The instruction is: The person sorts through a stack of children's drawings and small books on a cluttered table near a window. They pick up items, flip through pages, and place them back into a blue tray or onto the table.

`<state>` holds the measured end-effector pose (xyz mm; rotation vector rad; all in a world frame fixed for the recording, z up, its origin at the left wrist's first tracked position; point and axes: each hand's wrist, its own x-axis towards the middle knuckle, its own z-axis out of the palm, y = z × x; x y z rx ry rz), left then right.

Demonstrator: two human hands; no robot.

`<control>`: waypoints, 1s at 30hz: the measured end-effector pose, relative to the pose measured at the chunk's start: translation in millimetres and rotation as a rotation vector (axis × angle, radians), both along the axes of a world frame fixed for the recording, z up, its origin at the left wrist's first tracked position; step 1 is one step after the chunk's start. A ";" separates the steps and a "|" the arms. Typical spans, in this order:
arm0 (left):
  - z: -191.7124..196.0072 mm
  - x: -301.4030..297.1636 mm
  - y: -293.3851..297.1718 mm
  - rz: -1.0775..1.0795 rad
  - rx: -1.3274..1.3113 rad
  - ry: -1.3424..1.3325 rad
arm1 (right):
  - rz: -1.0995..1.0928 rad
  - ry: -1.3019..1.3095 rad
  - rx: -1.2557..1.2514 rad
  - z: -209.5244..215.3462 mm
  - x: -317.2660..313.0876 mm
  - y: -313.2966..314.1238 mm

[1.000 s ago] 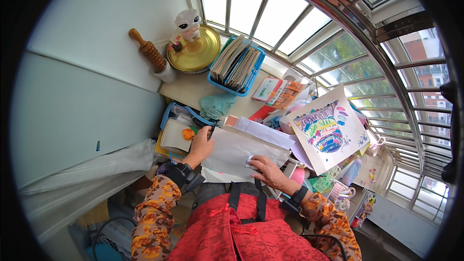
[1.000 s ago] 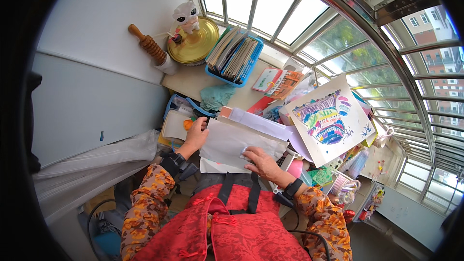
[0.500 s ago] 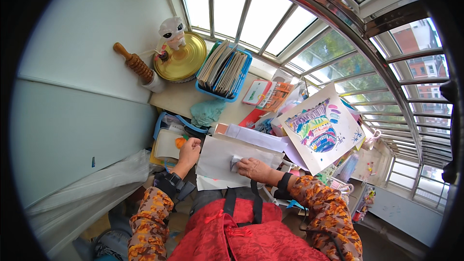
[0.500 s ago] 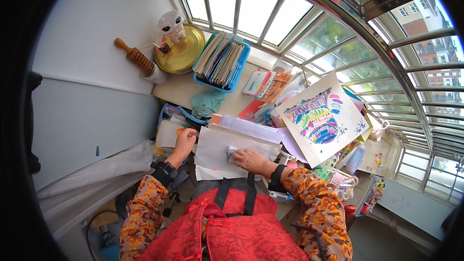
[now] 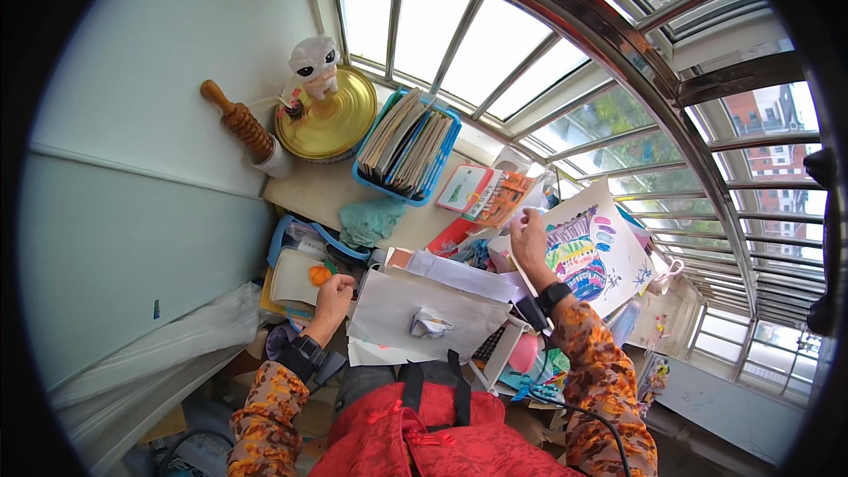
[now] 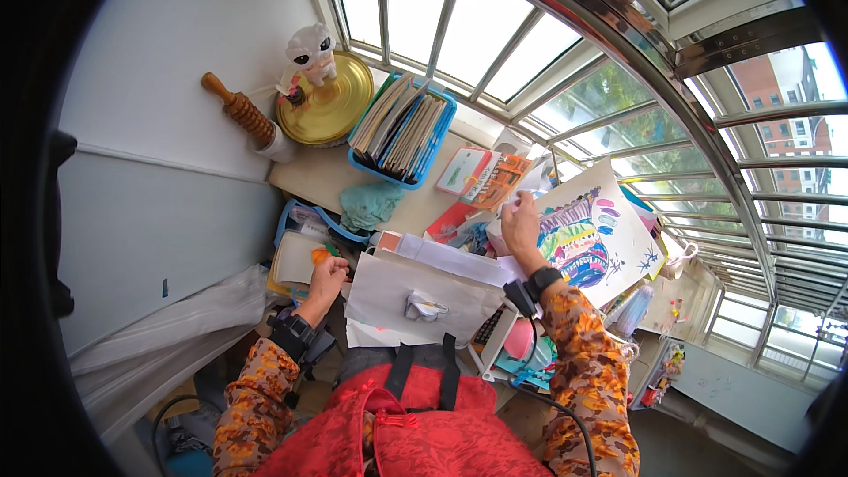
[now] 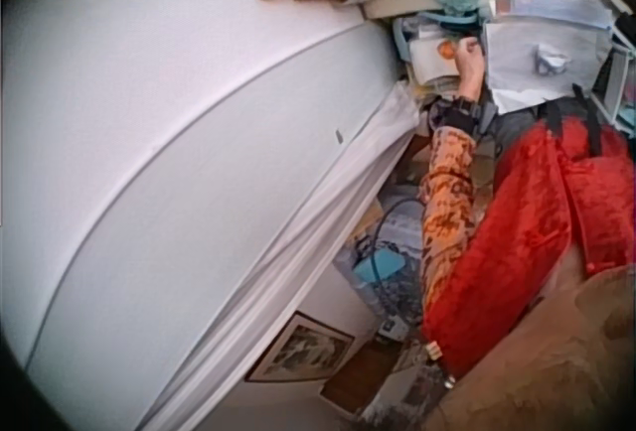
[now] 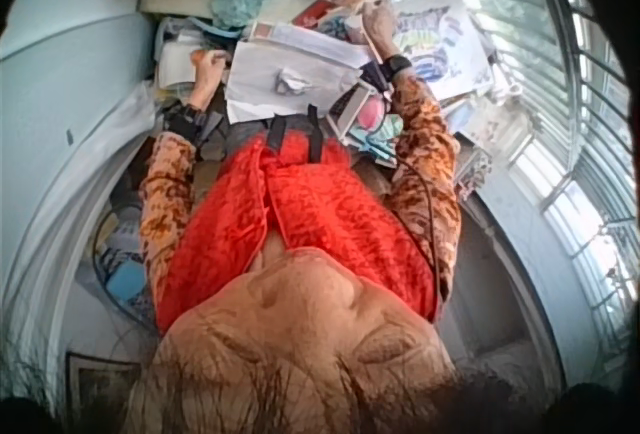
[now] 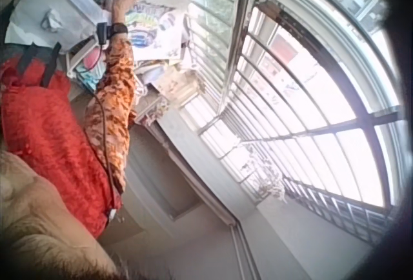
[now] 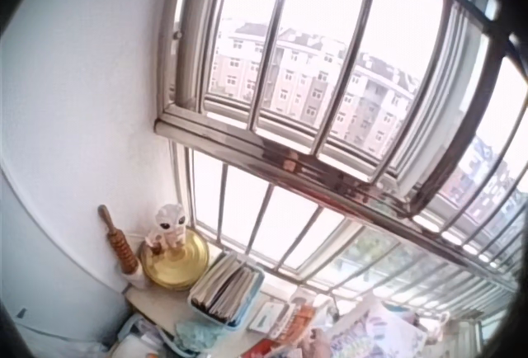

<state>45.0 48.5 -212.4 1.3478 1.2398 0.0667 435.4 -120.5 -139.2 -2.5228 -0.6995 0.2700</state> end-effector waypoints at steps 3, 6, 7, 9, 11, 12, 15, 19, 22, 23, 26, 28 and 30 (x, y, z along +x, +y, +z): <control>3.4 2.1 2.7 0.001 -0.028 -0.032 | -0.125 0.002 -0.090 -31.7 41.5 17.6; 6.9 2.2 7.0 0.037 -0.122 -0.088 | -0.252 0.153 -0.116 -47.4 55.4 29.2; 7.5 2.1 8.7 0.028 -0.124 -0.080 | -0.278 0.175 -0.132 -48.1 56.1 32.9; 8.0 1.1 11.0 0.062 -0.193 -0.076 | -0.283 0.094 -0.195 -44.6 52.5 38.6; 8.1 -0.4 12.5 0.060 -0.187 -0.081 | -0.309 0.072 -0.239 -39.2 46.0 47.0; 8.7 -1.3 12.8 0.067 -0.197 -0.079 | -0.339 0.054 -0.270 -35.9 42.6 50.8; 10.1 -4.1 14.4 0.093 -0.232 -0.070 | -0.331 0.068 -0.274 -30.5 31.8 59.4; 12.0 -3.9 16.1 0.090 -0.227 -0.083 | -0.361 0.112 -0.219 -39.0 29.4 67.4; 13.0 -1.6 16.9 0.094 -0.228 -0.089 | -0.348 0.181 -0.116 -50.9 34.4 66.5; 13.1 -0.6 17.7 0.093 -0.230 -0.098 | -0.364 0.228 -0.080 -53.6 36.8 65.2; 14.0 3.3 21.4 0.084 -0.213 -0.109 | -0.272 0.184 -0.089 -53.7 41.4 58.7; 14.9 6.3 29.4 0.079 -0.176 -0.122 | -0.294 0.247 0.008 -47.3 43.0 55.3; 15.9 11.5 39.5 0.083 -0.148 -0.137 | -0.300 0.271 0.052 -36.1 45.4 48.9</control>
